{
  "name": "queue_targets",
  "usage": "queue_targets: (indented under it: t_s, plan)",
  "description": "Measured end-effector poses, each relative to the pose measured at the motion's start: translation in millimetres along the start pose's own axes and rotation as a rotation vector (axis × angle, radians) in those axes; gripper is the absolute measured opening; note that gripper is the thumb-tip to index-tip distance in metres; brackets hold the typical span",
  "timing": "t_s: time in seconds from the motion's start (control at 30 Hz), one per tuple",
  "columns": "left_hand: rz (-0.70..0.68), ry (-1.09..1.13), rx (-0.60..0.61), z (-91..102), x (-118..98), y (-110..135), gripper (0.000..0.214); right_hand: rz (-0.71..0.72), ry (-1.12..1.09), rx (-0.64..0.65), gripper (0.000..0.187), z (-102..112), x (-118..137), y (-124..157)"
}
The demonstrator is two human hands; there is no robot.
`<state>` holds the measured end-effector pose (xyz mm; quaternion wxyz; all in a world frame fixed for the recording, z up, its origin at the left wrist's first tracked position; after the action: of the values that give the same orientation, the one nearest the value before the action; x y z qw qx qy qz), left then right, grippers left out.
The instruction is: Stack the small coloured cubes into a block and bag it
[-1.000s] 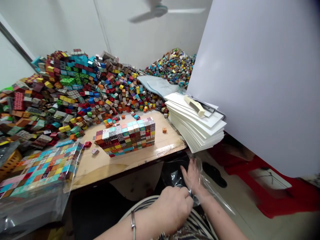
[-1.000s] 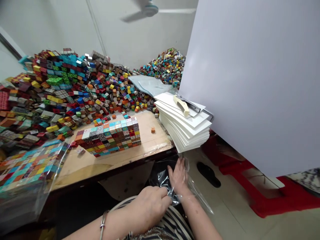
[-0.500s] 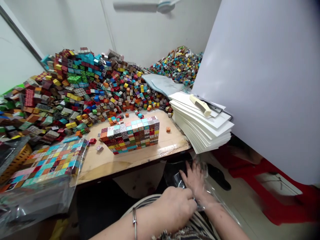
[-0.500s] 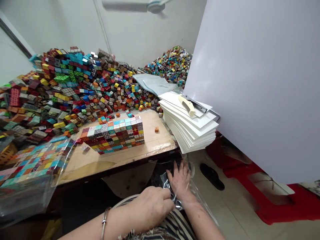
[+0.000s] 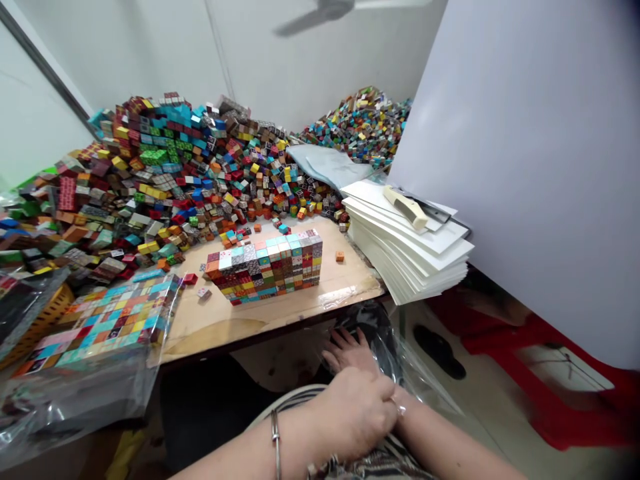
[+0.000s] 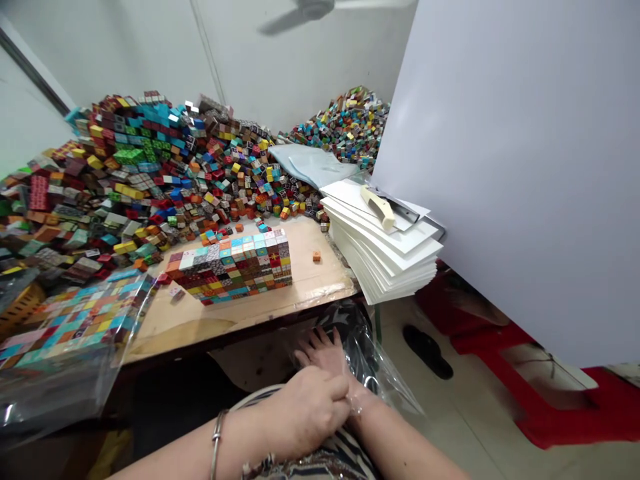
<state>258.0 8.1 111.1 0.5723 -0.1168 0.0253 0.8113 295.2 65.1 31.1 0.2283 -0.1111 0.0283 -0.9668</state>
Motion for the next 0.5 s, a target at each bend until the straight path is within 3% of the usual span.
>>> queue_targets:
  t_s: [0.13,0.27,0.5]
  plan:
    - [0.037,-0.011,-0.060,-1.4,2.7,4.1,0.012,-0.078,-0.003,-0.004,0.040,7.0,0.9,-1.3]
    - [0.084,-0.006,-0.195,9.3,3.0,8.0,0.011,-0.224,-0.002,-0.040,0.052,5.8,-9.7,12.5]
    - [-0.099,0.051,-0.387,41.2,-17.3,18.3,0.014,-0.430,-0.047,-0.196,0.064,5.5,-14.3,66.8]
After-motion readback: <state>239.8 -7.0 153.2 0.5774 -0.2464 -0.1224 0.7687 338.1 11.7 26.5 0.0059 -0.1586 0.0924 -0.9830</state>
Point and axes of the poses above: each hand's wrist, its own y-axis away from the middle knuckle, its own z-axis out of the back of the hand, x = y × z, the point moved 6 cm from there along -y, towards the middle knuckle, and after that the axes turned 9 degrees about z, right-handed, at the moved point
